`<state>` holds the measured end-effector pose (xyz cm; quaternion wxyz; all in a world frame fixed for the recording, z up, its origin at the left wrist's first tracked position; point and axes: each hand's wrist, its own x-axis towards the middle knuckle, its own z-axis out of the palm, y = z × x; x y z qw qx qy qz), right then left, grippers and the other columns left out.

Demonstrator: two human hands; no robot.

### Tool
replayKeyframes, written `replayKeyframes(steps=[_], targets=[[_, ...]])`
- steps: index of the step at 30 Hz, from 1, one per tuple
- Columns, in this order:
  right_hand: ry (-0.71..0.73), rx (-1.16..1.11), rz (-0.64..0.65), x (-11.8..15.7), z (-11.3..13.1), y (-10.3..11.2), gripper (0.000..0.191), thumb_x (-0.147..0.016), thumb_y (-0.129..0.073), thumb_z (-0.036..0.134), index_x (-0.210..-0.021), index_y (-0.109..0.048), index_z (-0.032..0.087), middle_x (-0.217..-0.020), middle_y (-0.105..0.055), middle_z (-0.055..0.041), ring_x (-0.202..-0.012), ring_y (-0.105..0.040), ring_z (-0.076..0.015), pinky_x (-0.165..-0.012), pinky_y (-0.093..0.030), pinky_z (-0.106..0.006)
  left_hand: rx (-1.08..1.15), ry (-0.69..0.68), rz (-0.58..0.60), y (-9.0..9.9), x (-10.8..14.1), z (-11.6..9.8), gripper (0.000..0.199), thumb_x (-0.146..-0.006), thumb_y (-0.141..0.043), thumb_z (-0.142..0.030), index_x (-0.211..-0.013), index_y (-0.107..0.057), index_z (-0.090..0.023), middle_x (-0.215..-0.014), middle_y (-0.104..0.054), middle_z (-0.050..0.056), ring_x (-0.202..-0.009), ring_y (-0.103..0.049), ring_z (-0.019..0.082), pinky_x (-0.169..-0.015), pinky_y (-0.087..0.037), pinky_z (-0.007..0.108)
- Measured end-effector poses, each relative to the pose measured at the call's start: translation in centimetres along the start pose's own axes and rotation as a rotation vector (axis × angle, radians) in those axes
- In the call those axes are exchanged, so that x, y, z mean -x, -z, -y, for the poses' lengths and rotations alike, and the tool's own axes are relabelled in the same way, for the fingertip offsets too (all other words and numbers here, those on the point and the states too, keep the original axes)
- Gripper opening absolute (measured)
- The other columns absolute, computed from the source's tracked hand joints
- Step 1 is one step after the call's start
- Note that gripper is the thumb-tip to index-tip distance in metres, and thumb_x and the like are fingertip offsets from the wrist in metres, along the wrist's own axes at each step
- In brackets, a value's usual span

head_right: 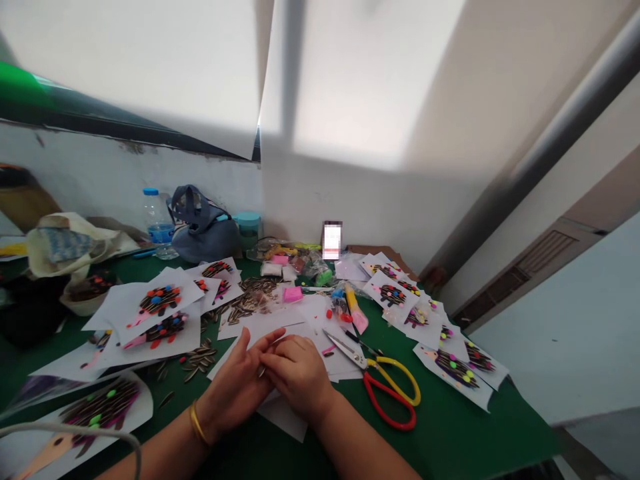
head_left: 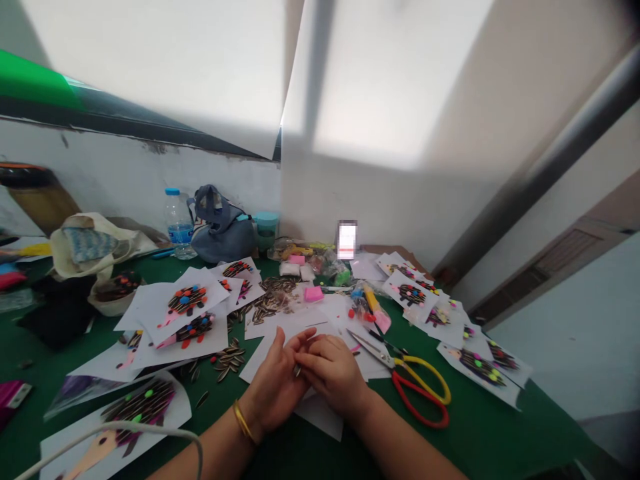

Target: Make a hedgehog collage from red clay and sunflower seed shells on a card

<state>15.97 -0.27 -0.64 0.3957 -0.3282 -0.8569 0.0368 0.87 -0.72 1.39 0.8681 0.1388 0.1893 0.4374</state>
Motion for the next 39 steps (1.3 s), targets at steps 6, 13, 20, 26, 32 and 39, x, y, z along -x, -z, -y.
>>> replayKeyframes(steps=[6,13,20,26,32,39], targets=[[-0.131,-0.109,-0.052,0.6,-1.3,0.9,0.015,-0.092,-0.054,0.020,-0.097,-0.067,0.023,-0.094,-0.069,-0.0048,-0.090,-0.061,-0.0196,-0.081,-0.047,-0.034,-0.036,-0.069,-0.016,-0.1,-0.3,-0.4,0.053,-0.094,-0.037,-0.056,-0.116,-0.060,-0.015,-0.116,-0.065,0.014,-0.100,-0.064,0.022,-0.090,-0.048,0.034],[-0.547,-0.075,0.076,2.3,-5.2,2.7,0.011,-0.084,-0.059,0.017,-0.087,-0.069,0.022,-0.083,-0.069,-0.0023,-0.077,-0.061,-0.0186,-0.071,-0.046,-0.030,-0.142,-0.363,-0.548,2.0,-2.2,-2.8,0.040,-0.096,-0.040,-0.044,-0.089,-0.065,-0.014,-0.088,-0.067,0.009,-0.084,-0.066,0.018,-0.080,-0.054,0.032],[-0.520,-0.031,0.293,2.2,-5.2,2.9,0.012,-0.084,-0.060,0.016,-0.085,-0.070,0.023,-0.085,-0.067,-0.0016,-0.083,-0.061,-0.0174,-0.073,-0.044,-0.027,-0.129,-0.362,-0.605,2.8,-2.5,-3.1,0.038,-0.096,-0.041,-0.042,-0.086,-0.064,-0.014,-0.081,-0.065,0.008,-0.075,-0.066,0.015,-0.071,-0.056,0.029],[-0.488,0.050,0.361,2.1,-4.9,2.8,0.012,-0.085,-0.061,0.015,-0.088,-0.070,0.022,-0.086,-0.069,-0.0019,-0.084,-0.061,-0.0179,-0.076,-0.044,-0.028,-0.126,-0.354,-0.615,2.7,-2.6,-3.0,0.039,-0.097,-0.039,-0.041,-0.085,-0.064,-0.013,-0.080,-0.065,0.008,-0.073,-0.066,0.015,-0.069,-0.056,0.028],[-0.422,0.114,0.354,2.0,-4.9,2.1,0.012,-0.086,-0.060,0.014,-0.088,-0.070,0.022,-0.086,-0.068,-0.0019,-0.085,-0.060,-0.0175,-0.079,-0.043,-0.027,-0.129,-0.355,-0.619,2.6,-2.6,-3.1,0.037,-0.097,-0.040,-0.040,-0.084,-0.064,-0.014,-0.079,-0.065,0.008,-0.073,-0.066,0.015,-0.069,-0.056,0.028],[-0.345,0.201,0.339,2.3,-5.0,1.2,0.010,-0.086,-0.062,0.014,-0.086,-0.069,0.020,-0.084,-0.066,-0.0033,-0.082,-0.058,-0.0179,-0.076,-0.042,-0.028,-0.130,-0.358,-0.606,2.9,-2.6,-3.0,0.036,-0.097,-0.041,-0.039,-0.084,-0.064,-0.013,-0.080,-0.065,0.008,-0.073,-0.066,0.015,-0.069,-0.056,0.028]])
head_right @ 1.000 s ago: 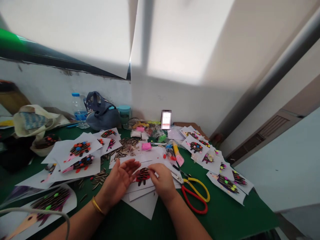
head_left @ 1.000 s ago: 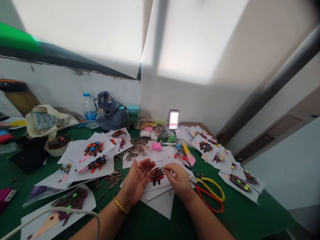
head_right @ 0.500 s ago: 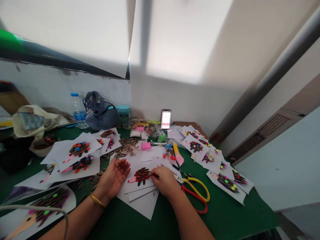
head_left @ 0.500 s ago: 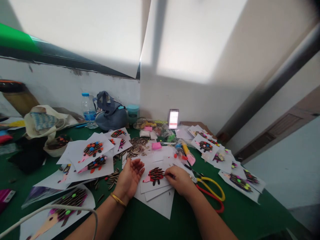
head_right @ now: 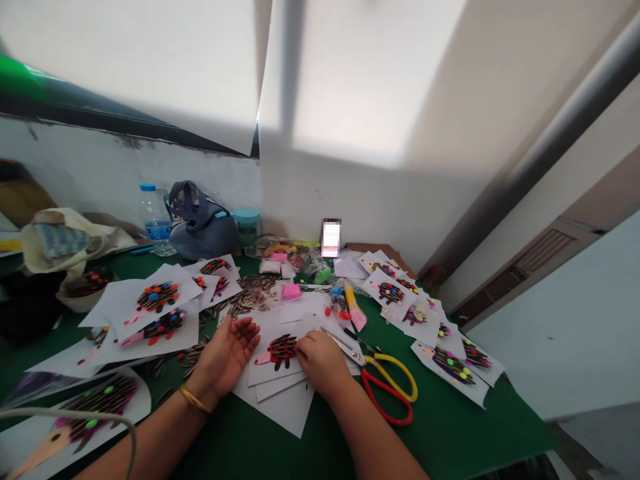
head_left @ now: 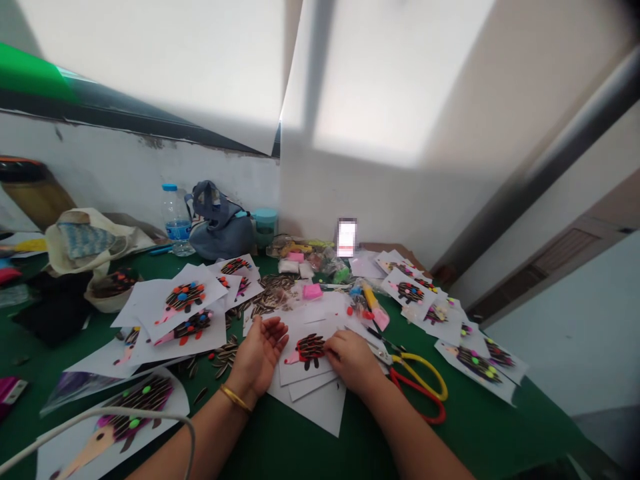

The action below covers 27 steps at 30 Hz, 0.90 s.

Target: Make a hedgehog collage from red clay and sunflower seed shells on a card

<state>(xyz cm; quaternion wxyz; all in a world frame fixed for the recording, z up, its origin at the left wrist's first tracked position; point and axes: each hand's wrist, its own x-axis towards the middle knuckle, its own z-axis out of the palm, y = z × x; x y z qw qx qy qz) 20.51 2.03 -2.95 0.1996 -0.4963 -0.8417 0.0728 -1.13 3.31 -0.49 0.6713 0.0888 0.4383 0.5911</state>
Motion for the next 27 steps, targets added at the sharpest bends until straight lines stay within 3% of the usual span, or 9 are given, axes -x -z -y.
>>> replayKeyframes(steps=[11,16,18,21,27], targets=[[0.031,-0.077,-0.063,0.2,0.3,0.4,0.013,-0.086,-0.059,0.015,-0.086,-0.071,0.020,-0.084,-0.065,-0.0050,-0.082,-0.059,-0.0192,-0.076,-0.046,-0.031,-0.079,-0.026,0.032,-0.4,0.7,0.1,0.034,-0.097,-0.041,-0.036,-0.083,-0.063,-0.013,-0.080,-0.065,0.007,-0.075,-0.065,0.015,-0.073,-0.054,0.029],[0.012,-0.202,-0.207,0.2,0.3,0.9,0.031,-0.086,-0.048,0.011,-0.109,-0.066,0.020,-0.101,-0.065,-0.0085,-0.096,-0.058,-0.0219,-0.087,-0.047,-0.036,-0.446,-0.240,0.157,0.0,0.6,0.9,0.022,-0.092,-0.051,-0.032,-0.088,-0.067,-0.018,-0.088,-0.068,0.007,-0.087,-0.063,0.019,-0.080,-0.050,0.031],[0.017,-0.221,-0.194,0.0,0.4,0.9,0.043,-0.083,-0.046,0.008,-0.121,-0.060,0.020,-0.112,-0.065,-0.0088,-0.105,-0.055,-0.0231,-0.094,-0.044,-0.039,-0.604,-0.383,0.223,0.2,0.5,1.2,0.012,-0.086,-0.060,-0.025,-0.092,-0.070,-0.020,-0.094,-0.070,0.007,-0.096,-0.061,0.021,-0.092,-0.045,0.032],[0.004,-0.243,-0.127,-0.3,0.8,0.7,0.054,-0.080,-0.044,0.006,-0.131,-0.052,0.020,-0.125,-0.061,-0.0075,-0.117,-0.051,-0.0231,-0.101,-0.040,-0.041,-0.768,-0.548,0.328,0.4,0.6,1.5,0.023,-0.079,-0.067,-0.016,-0.101,-0.072,-0.023,-0.103,-0.071,0.007,-0.109,-0.057,0.023,-0.106,-0.033,0.034],[-0.005,-0.244,-0.066,-0.4,1.3,0.3,0.057,-0.082,-0.042,0.009,-0.137,-0.048,0.022,-0.129,-0.061,-0.0066,-0.123,-0.048,-0.0232,-0.105,-0.036,-0.043,-0.746,-0.409,0.343,0.0,1.5,1.6,0.031,-0.073,-0.067,-0.008,-0.097,-0.074,-0.026,-0.105,-0.070,0.007,-0.118,-0.053,0.027,-0.113,-0.024,0.039]])
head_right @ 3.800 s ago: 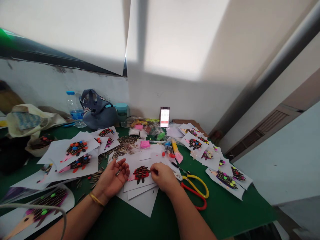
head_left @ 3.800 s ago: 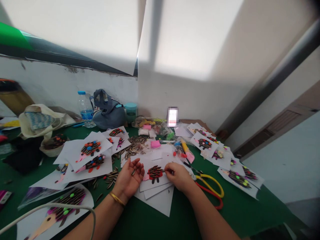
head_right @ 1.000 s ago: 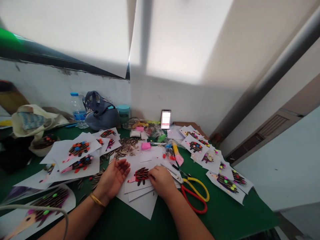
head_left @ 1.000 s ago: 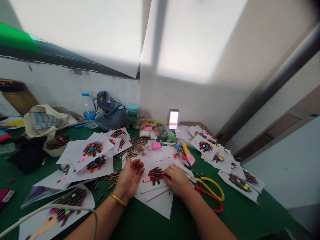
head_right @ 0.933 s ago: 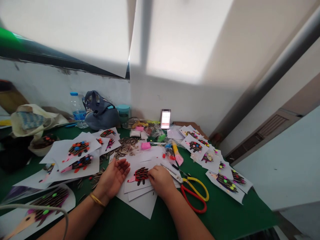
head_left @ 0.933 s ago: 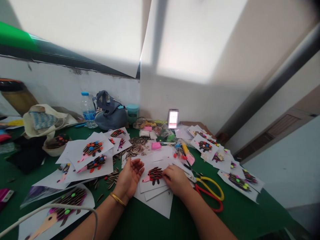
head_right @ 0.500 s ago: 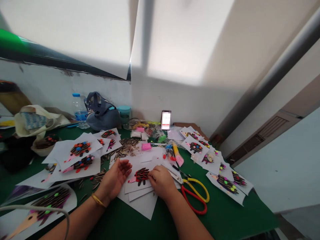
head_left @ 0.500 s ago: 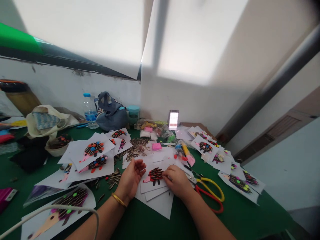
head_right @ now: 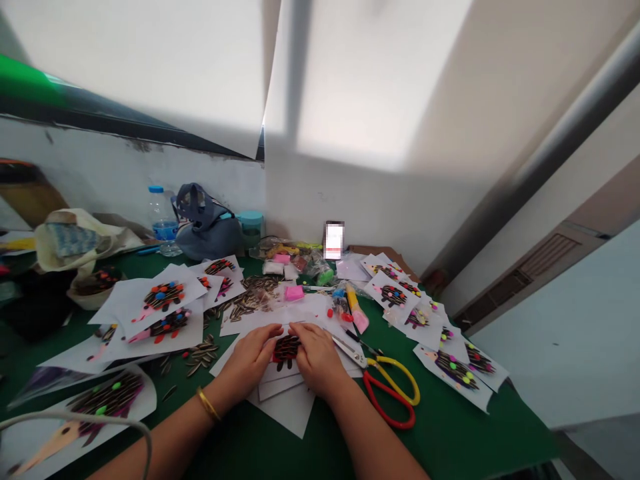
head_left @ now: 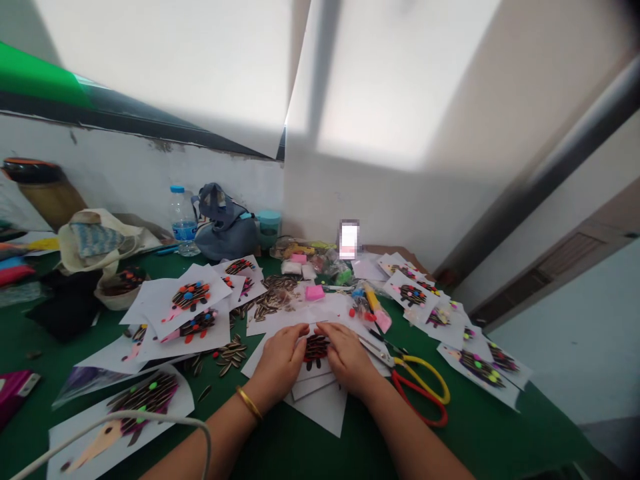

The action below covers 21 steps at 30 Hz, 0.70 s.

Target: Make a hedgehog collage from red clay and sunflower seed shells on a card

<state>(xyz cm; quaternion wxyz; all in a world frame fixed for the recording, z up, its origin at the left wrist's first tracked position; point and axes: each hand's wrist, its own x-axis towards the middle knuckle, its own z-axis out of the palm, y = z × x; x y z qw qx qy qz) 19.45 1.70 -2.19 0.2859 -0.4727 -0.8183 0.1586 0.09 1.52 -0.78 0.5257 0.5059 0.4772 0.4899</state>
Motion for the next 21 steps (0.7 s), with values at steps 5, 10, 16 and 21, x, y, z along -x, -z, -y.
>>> replayKeyframes(steps=[5,10,16,21], targets=[[0.002,-0.037,-0.046,0.1,-0.6,0.0,0.057,-0.081,-0.041,0.009,-0.136,-0.047,0.022,-0.132,-0.058,-0.0066,-0.124,-0.047,-0.0232,-0.106,-0.037,-0.043,-0.051,-0.051,0.029,0.1,0.0,-0.5,0.029,-0.070,-0.071,-0.009,-0.093,-0.074,-0.026,-0.107,-0.067,0.008,-0.118,-0.050,0.029,-0.114,-0.020,0.040],[0.017,-0.080,-0.162,0.3,-1.8,-0.3,0.056,-0.079,-0.040,0.007,-0.133,-0.049,0.022,-0.124,-0.060,-0.0079,-0.117,-0.052,-0.0232,-0.103,-0.041,-0.043,-0.280,0.031,-0.134,4.4,-1.0,-2.2,0.026,-0.057,-0.075,-0.001,-0.062,-0.066,-0.025,-0.086,-0.061,0.008,-0.123,-0.044,0.034,-0.109,-0.028,0.042],[0.023,-0.105,-0.209,0.4,-2.4,-0.6,0.054,-0.079,-0.039,0.005,-0.130,-0.051,0.021,-0.118,-0.062,-0.0087,-0.112,-0.053,-0.0229,-0.101,-0.042,-0.043,-0.659,0.166,-0.081,10.0,-2.1,-2.8,0.032,-0.043,-0.074,0.004,-0.050,-0.058,-0.023,-0.072,-0.058,0.005,-0.109,-0.051,0.038,-0.103,-0.031,0.047],[0.025,-0.096,-0.225,0.4,-2.5,-0.7,0.055,-0.078,-0.040,0.005,-0.129,-0.052,0.022,-0.116,-0.063,-0.0085,-0.110,-0.055,-0.0232,-0.100,-0.044,-0.043,-0.553,0.246,-0.145,10.4,-2.2,-1.7,0.031,-0.047,-0.068,0.004,-0.045,-0.054,-0.024,-0.054,-0.051,0.003,-0.098,-0.058,0.037,-0.097,-0.034,0.049]])
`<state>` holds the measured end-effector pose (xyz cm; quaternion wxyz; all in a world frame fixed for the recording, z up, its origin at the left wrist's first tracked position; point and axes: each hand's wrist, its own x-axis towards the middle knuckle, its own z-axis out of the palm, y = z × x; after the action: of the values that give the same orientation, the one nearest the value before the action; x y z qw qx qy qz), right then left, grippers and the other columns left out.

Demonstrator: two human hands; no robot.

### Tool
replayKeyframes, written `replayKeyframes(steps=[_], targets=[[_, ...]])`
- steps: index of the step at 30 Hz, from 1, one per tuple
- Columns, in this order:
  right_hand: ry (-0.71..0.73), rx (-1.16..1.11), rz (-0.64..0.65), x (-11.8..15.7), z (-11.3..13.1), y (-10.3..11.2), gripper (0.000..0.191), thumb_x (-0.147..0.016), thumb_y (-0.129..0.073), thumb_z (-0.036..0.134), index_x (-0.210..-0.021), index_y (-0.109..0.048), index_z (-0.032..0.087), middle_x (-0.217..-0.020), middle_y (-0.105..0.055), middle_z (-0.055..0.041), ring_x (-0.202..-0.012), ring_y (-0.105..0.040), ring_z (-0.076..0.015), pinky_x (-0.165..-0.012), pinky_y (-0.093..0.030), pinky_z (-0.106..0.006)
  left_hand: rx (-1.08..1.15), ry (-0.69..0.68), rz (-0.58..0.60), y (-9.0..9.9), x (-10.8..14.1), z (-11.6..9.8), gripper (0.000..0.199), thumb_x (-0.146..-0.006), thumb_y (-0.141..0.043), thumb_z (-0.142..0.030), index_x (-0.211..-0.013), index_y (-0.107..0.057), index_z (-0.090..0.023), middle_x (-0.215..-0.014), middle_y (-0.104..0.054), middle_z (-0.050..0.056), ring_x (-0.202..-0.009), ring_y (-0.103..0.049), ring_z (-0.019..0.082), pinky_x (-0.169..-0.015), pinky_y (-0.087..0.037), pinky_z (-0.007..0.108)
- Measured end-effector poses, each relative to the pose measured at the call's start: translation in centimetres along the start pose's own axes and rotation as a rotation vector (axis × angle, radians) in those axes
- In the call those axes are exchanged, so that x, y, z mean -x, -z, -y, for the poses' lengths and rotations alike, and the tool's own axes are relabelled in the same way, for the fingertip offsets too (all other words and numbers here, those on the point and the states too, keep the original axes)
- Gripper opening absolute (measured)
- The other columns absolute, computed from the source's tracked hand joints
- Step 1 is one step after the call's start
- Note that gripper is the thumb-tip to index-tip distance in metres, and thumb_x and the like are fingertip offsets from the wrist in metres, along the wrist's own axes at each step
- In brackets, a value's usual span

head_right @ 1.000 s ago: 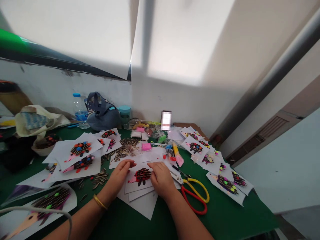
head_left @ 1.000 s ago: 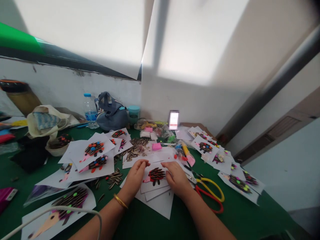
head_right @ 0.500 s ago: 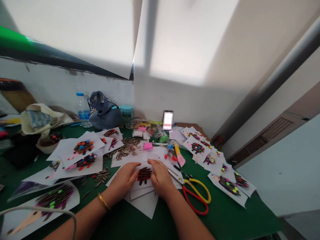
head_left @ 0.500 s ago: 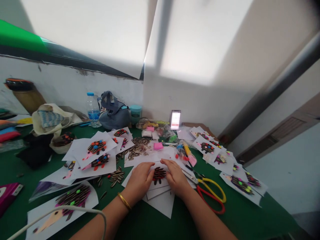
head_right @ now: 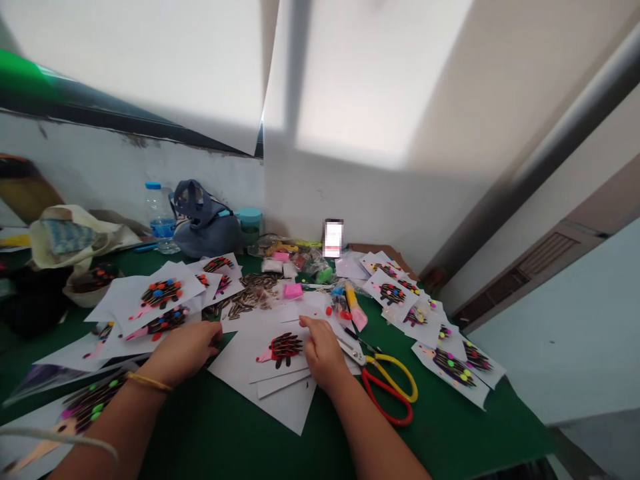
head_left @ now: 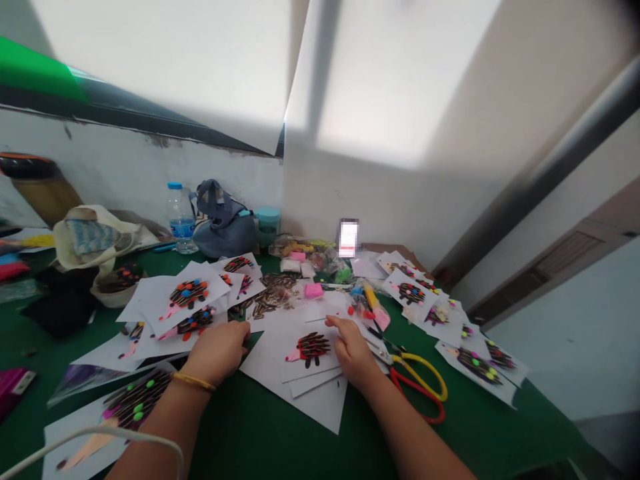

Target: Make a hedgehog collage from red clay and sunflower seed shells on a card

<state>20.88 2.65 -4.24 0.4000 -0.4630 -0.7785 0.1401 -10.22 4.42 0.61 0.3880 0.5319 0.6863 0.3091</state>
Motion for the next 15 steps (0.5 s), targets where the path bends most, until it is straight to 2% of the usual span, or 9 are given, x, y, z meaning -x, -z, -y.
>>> replayKeyframes(steps=[9,13,15], targets=[[-0.010,-0.016,-0.003,-0.1,0.3,0.1,0.047,-0.084,-0.041,0.008,-0.128,-0.052,0.022,-0.115,-0.063,-0.0084,-0.110,-0.055,-0.0223,-0.099,-0.044,-0.041,-0.041,-0.058,-0.019,-0.2,0.0,0.1,0.030,-0.056,-0.064,-0.001,-0.042,-0.048,-0.023,-0.051,-0.049,0.004,-0.087,-0.060,0.033,-0.095,-0.036,0.047],[-0.021,-0.014,-0.011,0.0,0.2,0.1,0.046,-0.085,-0.041,0.009,-0.128,-0.052,0.022,-0.115,-0.063,-0.0080,-0.110,-0.055,-0.0221,-0.099,-0.044,-0.041,-0.203,-0.174,0.018,0.4,0.7,-0.4,0.028,-0.057,-0.064,0.000,-0.045,-0.051,-0.022,-0.056,-0.050,0.003,-0.087,-0.059,0.032,-0.092,-0.036,0.044],[-0.030,-0.014,-0.016,-0.1,0.1,0.1,0.046,-0.085,-0.042,0.009,-0.127,-0.052,0.022,-0.114,-0.063,-0.0078,-0.110,-0.056,-0.0220,-0.099,-0.044,-0.041,-0.296,-0.190,0.055,0.9,1.0,-0.6,0.027,-0.056,-0.066,-0.001,-0.046,-0.053,-0.023,-0.056,-0.050,0.003,-0.085,-0.058,0.033,-0.090,-0.037,0.043]])
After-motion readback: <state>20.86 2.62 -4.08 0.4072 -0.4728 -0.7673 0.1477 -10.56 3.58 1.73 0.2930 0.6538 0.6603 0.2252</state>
